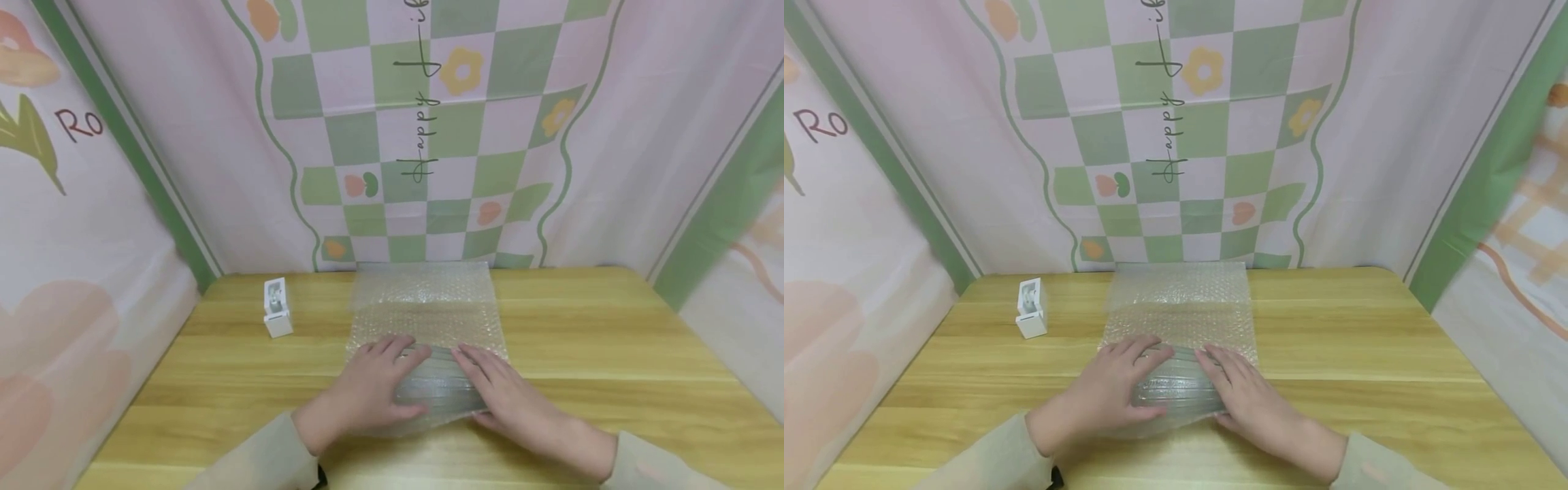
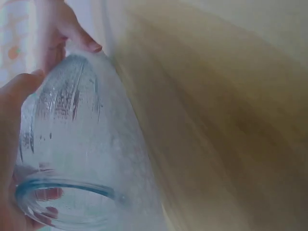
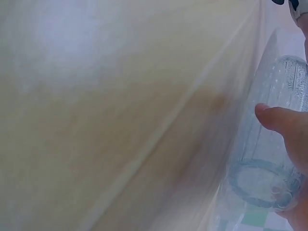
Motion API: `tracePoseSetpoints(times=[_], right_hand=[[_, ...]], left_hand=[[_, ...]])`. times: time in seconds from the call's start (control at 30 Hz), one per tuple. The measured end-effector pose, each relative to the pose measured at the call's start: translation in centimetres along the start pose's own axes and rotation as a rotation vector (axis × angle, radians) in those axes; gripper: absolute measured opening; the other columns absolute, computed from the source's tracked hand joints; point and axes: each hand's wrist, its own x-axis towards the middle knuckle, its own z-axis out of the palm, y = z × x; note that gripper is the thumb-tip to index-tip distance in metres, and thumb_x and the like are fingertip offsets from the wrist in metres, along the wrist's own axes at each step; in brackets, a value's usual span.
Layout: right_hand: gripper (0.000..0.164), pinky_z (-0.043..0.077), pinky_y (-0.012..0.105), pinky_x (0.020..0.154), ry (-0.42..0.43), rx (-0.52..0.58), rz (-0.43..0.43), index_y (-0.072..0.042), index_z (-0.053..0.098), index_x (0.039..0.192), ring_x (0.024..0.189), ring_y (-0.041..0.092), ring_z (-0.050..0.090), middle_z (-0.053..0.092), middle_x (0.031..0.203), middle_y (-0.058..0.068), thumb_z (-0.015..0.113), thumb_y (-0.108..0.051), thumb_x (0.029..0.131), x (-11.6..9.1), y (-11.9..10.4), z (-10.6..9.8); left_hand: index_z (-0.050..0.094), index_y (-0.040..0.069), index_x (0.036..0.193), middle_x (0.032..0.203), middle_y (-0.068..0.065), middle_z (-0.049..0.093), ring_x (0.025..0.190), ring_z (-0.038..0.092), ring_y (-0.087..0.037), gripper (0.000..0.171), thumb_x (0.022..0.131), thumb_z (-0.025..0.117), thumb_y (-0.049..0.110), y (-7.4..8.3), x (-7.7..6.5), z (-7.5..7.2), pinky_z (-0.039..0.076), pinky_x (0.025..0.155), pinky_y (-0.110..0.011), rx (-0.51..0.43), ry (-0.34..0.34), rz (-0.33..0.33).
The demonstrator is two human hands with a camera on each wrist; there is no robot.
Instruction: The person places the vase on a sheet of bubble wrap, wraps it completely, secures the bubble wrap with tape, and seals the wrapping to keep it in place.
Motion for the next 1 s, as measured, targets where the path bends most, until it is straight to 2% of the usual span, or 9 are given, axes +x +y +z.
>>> tracePoseSetpoints(times=[0.13, 0.23, 0.4, 0.47, 0.6, 0.73, 0.87, 1.0], right_hand=[[0.104, 0.011, 0.038, 0.112, -0.012, -0.001, 0.010, -0.002, 0.015, 0.147, 0.132, 0.032, 0.028, 0.023, 0.149, 0.016, 0.077, -0.031, 0.069, 0.0, 0.2, 0.0], [0.101, 0.013, 0.037, 0.112, -0.023, 0.002, 0.019, -0.003, 0.015, 0.148, 0.132, 0.031, 0.028, 0.022, 0.150, 0.014, 0.075, -0.035, 0.072, 0.0, 0.3, 0.0], [0.097, 0.024, 0.047, 0.107, -0.058, 0.026, 0.037, -0.004, 0.012, 0.148, 0.132, 0.031, 0.028, 0.021, 0.150, 0.014, 0.070, -0.039, 0.078, 0.3, 0.5, -0.3], [0.096, 0.027, 0.050, 0.105, -0.076, 0.033, 0.047, -0.005, 0.011, 0.149, 0.132, 0.031, 0.027, 0.021, 0.150, 0.015, 0.069, -0.040, 0.080, 0.4, 0.5, -0.3], [0.095, 0.027, 0.050, 0.105, -0.104, 0.032, 0.062, -0.006, 0.010, 0.149, 0.133, 0.030, 0.026, 0.021, 0.150, 0.015, 0.067, -0.041, 0.081, 0.5, 0.5, -0.5], [0.095, 0.027, 0.049, 0.105, -0.101, 0.028, 0.061, -0.006, 0.010, 0.149, 0.133, 0.029, 0.027, 0.023, 0.149, 0.015, 0.067, -0.040, 0.081, 0.5, 0.5, -0.5], [0.095, 0.028, 0.049, 0.104, -0.088, 0.027, 0.062, -0.007, 0.010, 0.149, 0.132, 0.029, 0.028, 0.026, 0.148, 0.015, 0.068, -0.040, 0.081, 0.6, 0.4, -0.5], [0.095, 0.030, 0.049, 0.103, -0.074, 0.024, 0.062, -0.009, 0.010, 0.150, 0.132, 0.027, 0.029, 0.028, 0.147, 0.014, 0.068, -0.040, 0.080, 0.6, 0.4, -0.6]], left_hand=[[0.024, 0.025, 0.147, 0.147, -0.008, 0.028, 0.129, 0.032, -0.034, 0.089, 0.076, 0.052, 0.071, 0.5, -0.5, -0.1, 0.037, 0.097, -0.053, 0.046, -0.001, 0.045], [0.018, 0.025, 0.149, 0.151, -0.008, 0.020, 0.133, 0.025, -0.035, 0.099, 0.071, 0.054, 0.074, 0.9, -0.9, -0.2, 0.034, 0.099, -0.054, 0.080, -0.009, 0.045], [0.001, 0.026, 0.150, 0.155, -0.009, -0.004, 0.137, 0.007, -0.038, 0.115, 0.064, 0.055, 0.079, 1.7, -1.5, -0.2, 0.023, 0.103, -0.057, 0.117, -0.095, 0.041], [-0.003, 0.026, 0.150, 0.154, -0.010, -0.008, 0.137, 0.003, -0.039, 0.120, 0.062, 0.059, 0.078, 1.8, -1.7, -0.1, 0.022, 0.104, -0.058, 0.126, -0.107, 0.043], [0.000, 0.026, 0.150, 0.154, -0.013, -0.003, 0.137, 0.004, -0.041, 0.125, 0.057, 0.071, 0.070, 1.7, -1.8, 0.2, 0.023, 0.102, -0.059, 0.151, -0.078, 0.056], [0.005, 0.026, 0.150, 0.153, -0.015, 0.004, 0.136, 0.009, -0.042, 0.119, 0.062, 0.081, 0.049, 1.5, -1.8, 0.6, 0.029, 0.099, -0.060, 0.183, -0.025, 0.083], [0.008, 0.027, 0.150, 0.152, -0.015, 0.010, 0.134, 0.016, -0.042, 0.109, 0.068, 0.080, 0.026, 1.3, -1.8, 0.9, 0.034, 0.097, -0.058, 0.221, 0.023, 0.100], [0.012, 0.028, 0.150, 0.151, -0.015, 0.015, 0.132, 0.022, -0.041, 0.103, 0.071, 0.078, 0.018, 1.2, -1.7, 0.8, 0.037, 0.096, -0.056, 0.230, 0.051, 0.110]])
